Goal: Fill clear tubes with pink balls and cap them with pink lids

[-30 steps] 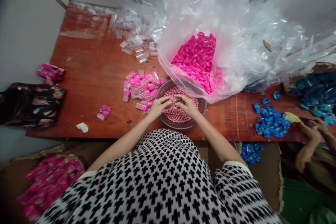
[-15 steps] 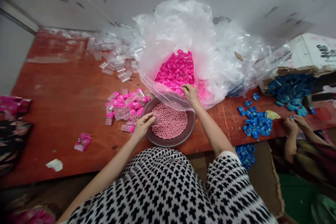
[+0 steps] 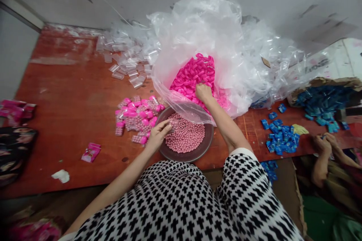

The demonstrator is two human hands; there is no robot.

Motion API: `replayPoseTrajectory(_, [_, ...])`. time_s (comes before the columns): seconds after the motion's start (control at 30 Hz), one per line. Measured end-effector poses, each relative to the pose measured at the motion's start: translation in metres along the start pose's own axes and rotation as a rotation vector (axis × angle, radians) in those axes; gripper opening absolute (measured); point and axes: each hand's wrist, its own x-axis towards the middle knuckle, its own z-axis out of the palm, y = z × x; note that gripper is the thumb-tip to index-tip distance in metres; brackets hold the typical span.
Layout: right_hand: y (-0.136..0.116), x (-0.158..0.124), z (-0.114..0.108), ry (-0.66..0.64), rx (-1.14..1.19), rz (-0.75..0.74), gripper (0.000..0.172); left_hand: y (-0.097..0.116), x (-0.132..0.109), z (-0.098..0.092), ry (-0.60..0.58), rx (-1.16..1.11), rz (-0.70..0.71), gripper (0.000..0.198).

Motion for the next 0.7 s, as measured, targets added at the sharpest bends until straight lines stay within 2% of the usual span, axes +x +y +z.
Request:
replayPoseTrajectory(0.1, [0.007,-0.027,-0.006,0.214,0.255,-0.042,0.030,0.000,0.003,0.003,0.017,0.047,0.070,0.051])
replayPoseTrajectory(0.17, [0.003,-0.056,-0.007,0.315,0.495,-0.187,0.029,-0.002,0.005,0.005,-0.001,0.105,0.113,0.047])
replayPoseTrajectory(0.23, [-0.009,-0.090,-0.007,0.320,0.684,-0.377,0.028,-0.004,0.006,0.009,-0.025,0.190,0.171,0.041])
replayPoseTrajectory(0.3, [-0.026,-0.121,-0.005,0.284,0.769,-0.510,0.027,-0.005,0.005,0.012,-0.039,0.284,0.243,0.034])
replayPoseTrajectory(0.37, [-0.041,-0.145,-0.001,0.266,0.781,-0.566,0.029,-0.005,0.001,0.014,-0.044,0.359,0.320,0.030])
replayPoseTrajectory(0.47, [-0.052,-0.164,0.004,0.289,0.767,-0.580,0.032,-0.002,-0.007,0.014,-0.079,0.413,0.426,0.027])
replayPoseTrajectory(0.6, [-0.053,-0.170,0.008,0.339,0.726,-0.568,0.033,0.002,-0.017,0.012,-0.117,0.411,0.484,0.028])
replayPoseTrajectory(0.7, [-0.054,-0.172,0.008,0.360,0.621,-0.584,0.032,0.001,-0.022,0.011,-0.083,0.367,0.462,0.029])
